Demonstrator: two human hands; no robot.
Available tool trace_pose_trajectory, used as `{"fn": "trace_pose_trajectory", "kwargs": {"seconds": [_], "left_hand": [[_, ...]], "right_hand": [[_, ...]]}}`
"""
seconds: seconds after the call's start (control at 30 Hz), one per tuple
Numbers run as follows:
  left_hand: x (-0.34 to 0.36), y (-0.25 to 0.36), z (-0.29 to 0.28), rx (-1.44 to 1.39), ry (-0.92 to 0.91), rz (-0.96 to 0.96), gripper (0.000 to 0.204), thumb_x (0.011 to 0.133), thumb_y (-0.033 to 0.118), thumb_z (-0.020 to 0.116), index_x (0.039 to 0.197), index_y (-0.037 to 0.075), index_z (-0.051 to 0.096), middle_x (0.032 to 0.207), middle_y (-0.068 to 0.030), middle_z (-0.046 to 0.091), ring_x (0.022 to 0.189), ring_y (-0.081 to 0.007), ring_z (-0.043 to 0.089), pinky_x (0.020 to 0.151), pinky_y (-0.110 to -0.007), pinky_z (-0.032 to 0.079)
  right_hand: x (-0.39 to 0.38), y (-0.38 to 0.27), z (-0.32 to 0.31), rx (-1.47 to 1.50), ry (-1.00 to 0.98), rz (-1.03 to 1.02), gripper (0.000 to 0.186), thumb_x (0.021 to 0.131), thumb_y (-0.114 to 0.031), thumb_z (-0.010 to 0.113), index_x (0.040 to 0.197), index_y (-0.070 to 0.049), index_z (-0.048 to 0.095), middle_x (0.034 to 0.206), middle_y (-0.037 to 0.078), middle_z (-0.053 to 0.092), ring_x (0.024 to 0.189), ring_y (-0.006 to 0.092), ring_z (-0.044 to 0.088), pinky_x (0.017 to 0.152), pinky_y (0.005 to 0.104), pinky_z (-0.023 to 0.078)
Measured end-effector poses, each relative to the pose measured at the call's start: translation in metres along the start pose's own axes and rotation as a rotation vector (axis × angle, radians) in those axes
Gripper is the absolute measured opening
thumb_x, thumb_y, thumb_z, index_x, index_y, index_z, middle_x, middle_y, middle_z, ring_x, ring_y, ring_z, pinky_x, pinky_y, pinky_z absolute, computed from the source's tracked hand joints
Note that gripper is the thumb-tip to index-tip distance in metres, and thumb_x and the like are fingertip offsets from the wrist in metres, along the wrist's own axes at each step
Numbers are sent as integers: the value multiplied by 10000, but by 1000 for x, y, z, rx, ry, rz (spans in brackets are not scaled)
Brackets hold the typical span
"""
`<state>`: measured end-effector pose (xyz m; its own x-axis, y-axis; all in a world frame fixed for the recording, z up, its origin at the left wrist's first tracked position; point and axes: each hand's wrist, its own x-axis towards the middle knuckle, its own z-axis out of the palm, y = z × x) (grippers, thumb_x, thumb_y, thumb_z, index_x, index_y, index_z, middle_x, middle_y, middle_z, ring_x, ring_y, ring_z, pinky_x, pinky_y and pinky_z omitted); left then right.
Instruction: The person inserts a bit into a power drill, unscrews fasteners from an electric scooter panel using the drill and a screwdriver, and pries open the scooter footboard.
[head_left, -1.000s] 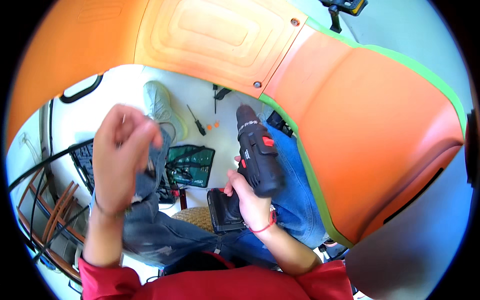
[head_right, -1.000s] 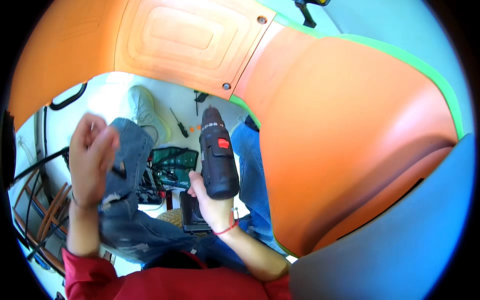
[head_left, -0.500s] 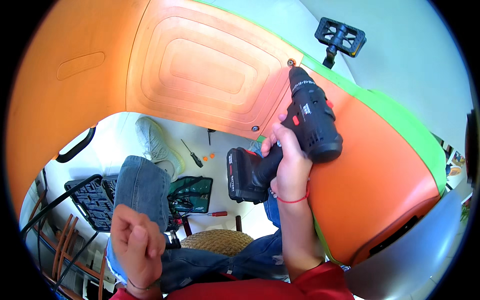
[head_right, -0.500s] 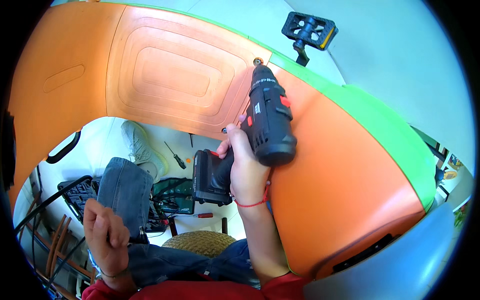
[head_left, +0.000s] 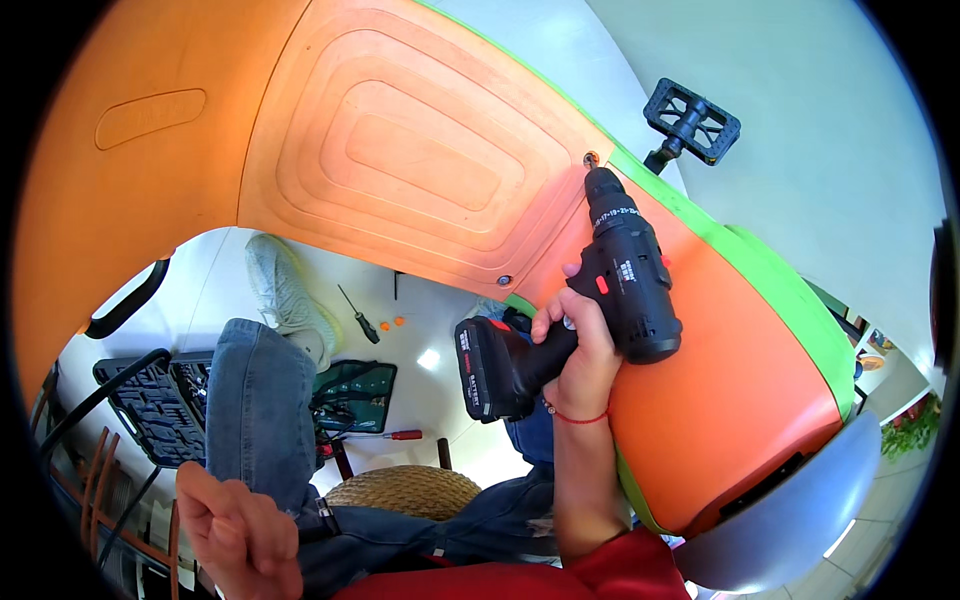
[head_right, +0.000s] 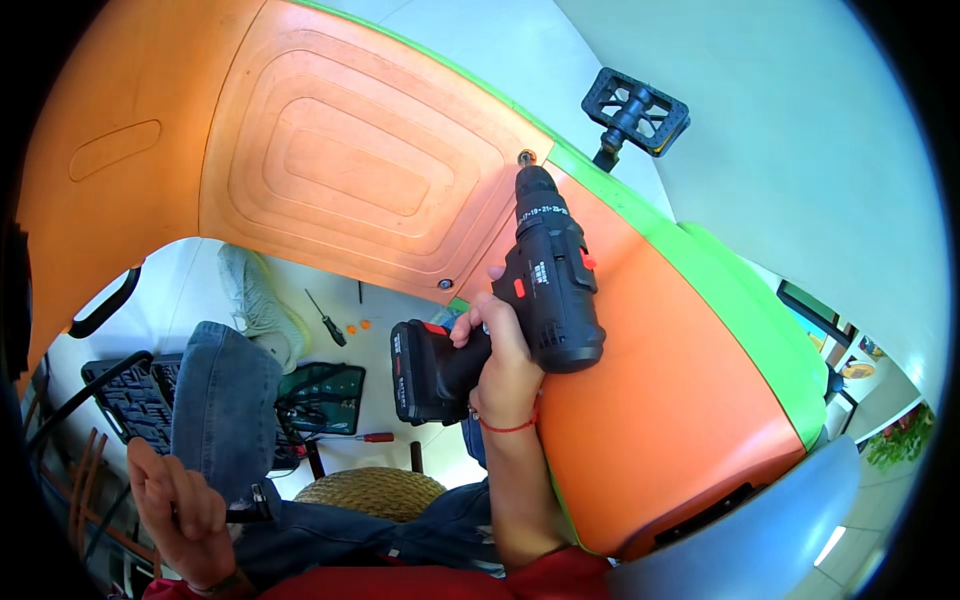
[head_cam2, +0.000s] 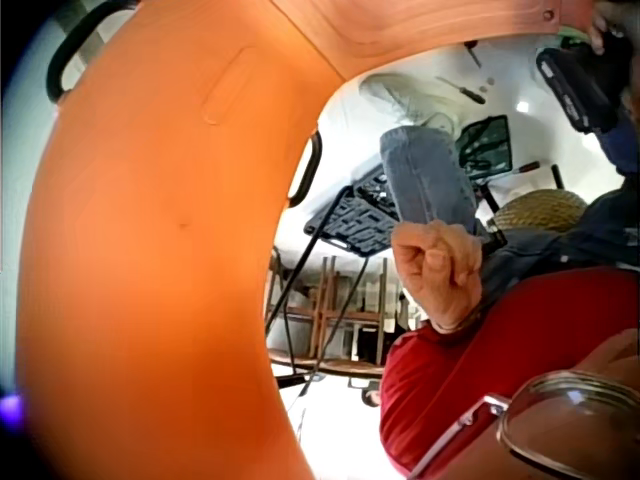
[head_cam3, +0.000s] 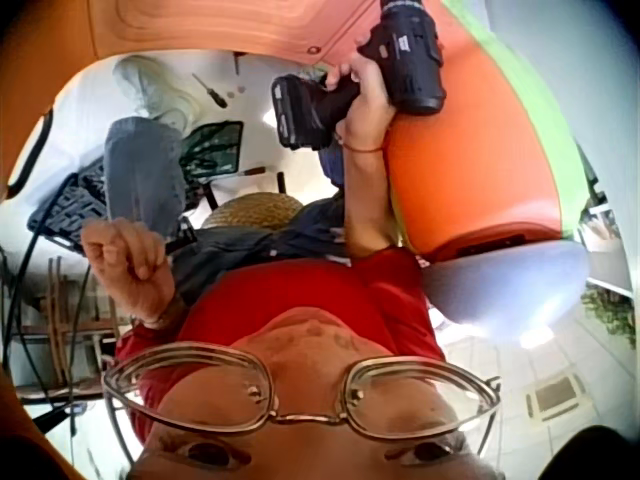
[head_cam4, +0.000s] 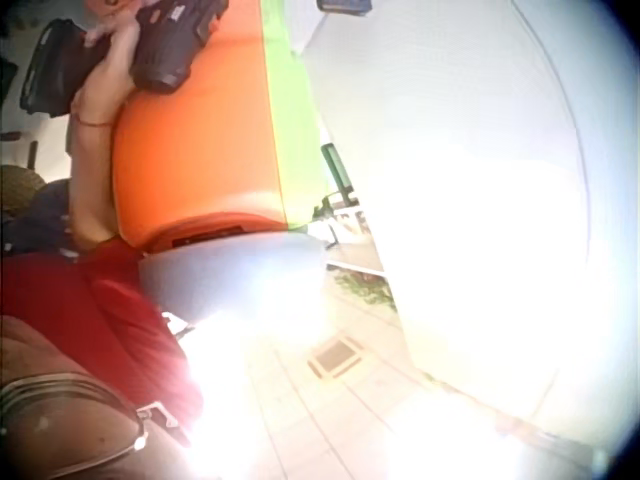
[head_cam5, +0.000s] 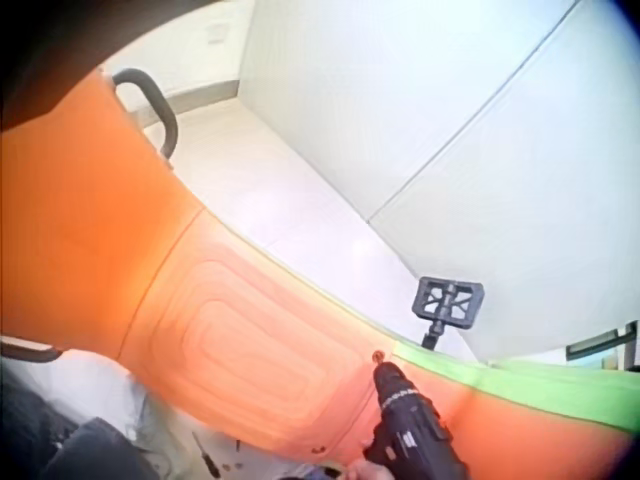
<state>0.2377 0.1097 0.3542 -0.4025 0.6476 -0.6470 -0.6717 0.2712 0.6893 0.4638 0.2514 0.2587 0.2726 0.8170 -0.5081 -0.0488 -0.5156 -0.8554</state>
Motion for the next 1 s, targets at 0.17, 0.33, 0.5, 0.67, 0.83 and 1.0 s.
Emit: {"fn": "trace_pose_trajectory", "kwargs": {"seconds": [0.17, 0.33, 0.5, 0.67, 0.83, 1.0], "left_hand": [[1, 3, -5, -37, -6, 3, 255, 975, 235, 518, 852, 113, 331, 542, 20, 333, 384, -29, 262, 322, -188, 195], [0, 3, -13, -71, 1, 11, 210, 1000, 213, 460, 869, 120, 325, 556, 13, 328, 392, -35, 255, 331, -194, 198], [6, 17, -32, -332, -205, -111, 220, 986, 227, 496, 1062, 25, 539, 787, -37, 525, 592, -103, 434, 541, -237, 368], [9, 25, -41, -260, -209, -117, 258, 1005, 300, 446, 1061, 68, 543, 719, 0, 475, 500, -84, 335, 489, -233, 315], [9, 28, -51, -250, -240, -158, 251, 1013, 297, 423, 1080, 90, 550, 721, -5, 474, 493, -87, 321, 488, -241, 316], [4, 46, -54, -308, -263, -111, 216, 1025, 237, 380, 1046, 73, 519, 724, -13, 448, 493, -94, 299, 494, -266, 298]], "right_hand": [[-3, -17, 6, -24, 2, 63, 242, 824, -53, 546, 1046, 33, 504, 647, 68, 474, 518, 167, 488, 496, 287, 428], [0, -29, 14, 46, 18, 170, 209, 863, -141, 615, 999, -17, 516, 666, 47, 497, 535, 154, 497, 483, 282, 431], [4, -55, 33, 373, -110, 391, 275, 907, -316, 602, 924, -56, 514, 718, 43, 520, 631, 162, 531, 596, 275, 462], [11, -90, 56, 490, -205, 441, 334, 917, -321, 589, 928, -3, 490, 786, 94, 532, 815, 249, 556, 775, 349, 487], [25, -100, 80, 555, -105, 415, 440, 947, -283, 562, 1174, 76, 447, 1113, 160, 585, 908, 224, 581, 927, 377, 476], [85, -122, 54, 764, -290, 678, 336, 949, -160, 535, 1186, 55, 436, 1165, 173, 516, 1050, 293, 548, 988, 425, 458]]}}
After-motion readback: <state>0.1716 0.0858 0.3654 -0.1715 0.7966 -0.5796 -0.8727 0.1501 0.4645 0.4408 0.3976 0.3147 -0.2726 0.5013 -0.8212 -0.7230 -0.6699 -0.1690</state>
